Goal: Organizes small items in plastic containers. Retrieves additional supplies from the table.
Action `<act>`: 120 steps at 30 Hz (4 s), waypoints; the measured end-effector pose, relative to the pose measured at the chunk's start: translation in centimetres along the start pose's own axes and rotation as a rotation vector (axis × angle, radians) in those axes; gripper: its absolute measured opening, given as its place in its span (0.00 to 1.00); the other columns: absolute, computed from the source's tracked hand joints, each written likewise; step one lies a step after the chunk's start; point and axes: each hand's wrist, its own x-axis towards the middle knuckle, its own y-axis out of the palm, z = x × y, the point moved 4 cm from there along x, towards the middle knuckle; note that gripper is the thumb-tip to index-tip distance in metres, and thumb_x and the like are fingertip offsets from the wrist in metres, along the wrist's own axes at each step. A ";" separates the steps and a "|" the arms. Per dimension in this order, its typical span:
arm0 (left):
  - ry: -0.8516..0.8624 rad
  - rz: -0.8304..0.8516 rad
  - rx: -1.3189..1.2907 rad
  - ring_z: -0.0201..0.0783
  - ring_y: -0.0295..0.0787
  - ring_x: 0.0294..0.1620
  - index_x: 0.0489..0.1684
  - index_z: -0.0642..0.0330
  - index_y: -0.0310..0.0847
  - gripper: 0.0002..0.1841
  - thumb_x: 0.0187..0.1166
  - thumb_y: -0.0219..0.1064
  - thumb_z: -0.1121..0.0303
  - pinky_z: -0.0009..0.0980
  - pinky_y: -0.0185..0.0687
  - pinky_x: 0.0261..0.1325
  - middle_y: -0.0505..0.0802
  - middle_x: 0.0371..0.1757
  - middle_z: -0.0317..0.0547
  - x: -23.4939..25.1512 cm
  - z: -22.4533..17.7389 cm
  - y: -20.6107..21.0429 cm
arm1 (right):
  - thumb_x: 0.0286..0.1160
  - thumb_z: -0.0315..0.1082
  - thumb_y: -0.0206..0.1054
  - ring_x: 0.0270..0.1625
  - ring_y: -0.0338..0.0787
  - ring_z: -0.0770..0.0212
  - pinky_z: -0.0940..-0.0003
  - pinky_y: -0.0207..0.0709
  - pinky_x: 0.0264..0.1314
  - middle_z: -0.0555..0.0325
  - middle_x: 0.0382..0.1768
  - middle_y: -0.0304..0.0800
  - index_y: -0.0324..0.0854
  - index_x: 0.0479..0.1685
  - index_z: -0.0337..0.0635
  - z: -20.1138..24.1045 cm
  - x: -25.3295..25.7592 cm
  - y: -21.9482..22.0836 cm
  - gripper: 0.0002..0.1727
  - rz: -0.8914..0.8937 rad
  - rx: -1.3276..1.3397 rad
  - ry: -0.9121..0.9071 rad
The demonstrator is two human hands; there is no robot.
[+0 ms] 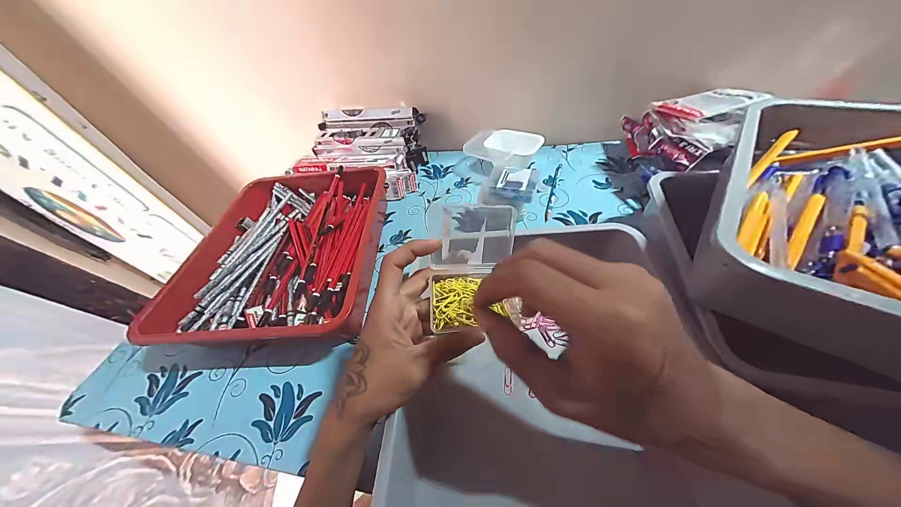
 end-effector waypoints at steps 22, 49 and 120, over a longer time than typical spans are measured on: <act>0.057 -0.117 -0.105 0.26 0.95 0.49 0.71 0.48 0.69 0.34 0.65 0.83 0.61 0.24 0.92 0.52 0.94 0.55 0.28 -0.2 0.3 -0.5 | 0.75 0.36 0.74 0.50 0.91 0.79 0.83 0.87 0.54 0.59 0.55 0.88 0.66 0.75 0.35 -4.6 -1.5 2.0 0.32 0.233 0.492 0.125; 0.253 -0.114 0.095 0.21 0.91 0.56 0.58 0.43 0.87 0.21 0.69 0.76 0.49 0.21 0.90 0.57 0.91 0.59 0.20 -0.3 0.1 -0.1 | 0.84 0.51 0.65 0.68 0.85 0.70 0.77 0.81 0.68 0.52 0.64 0.86 0.79 0.68 0.35 -4.2 -1.4 1.7 0.28 0.223 0.332 -0.064; -0.269 -0.017 0.708 0.65 0.81 0.74 0.76 0.63 0.79 0.22 0.81 0.67 0.75 0.62 0.70 0.76 0.86 0.71 0.67 14.5 12.9 -5.6 | 0.61 0.39 0.86 0.57 0.89 0.29 0.32 0.76 0.65 0.28 0.52 0.89 0.58 0.87 0.34 -22.4 8.2 8.7 0.53 1.024 -0.274 0.498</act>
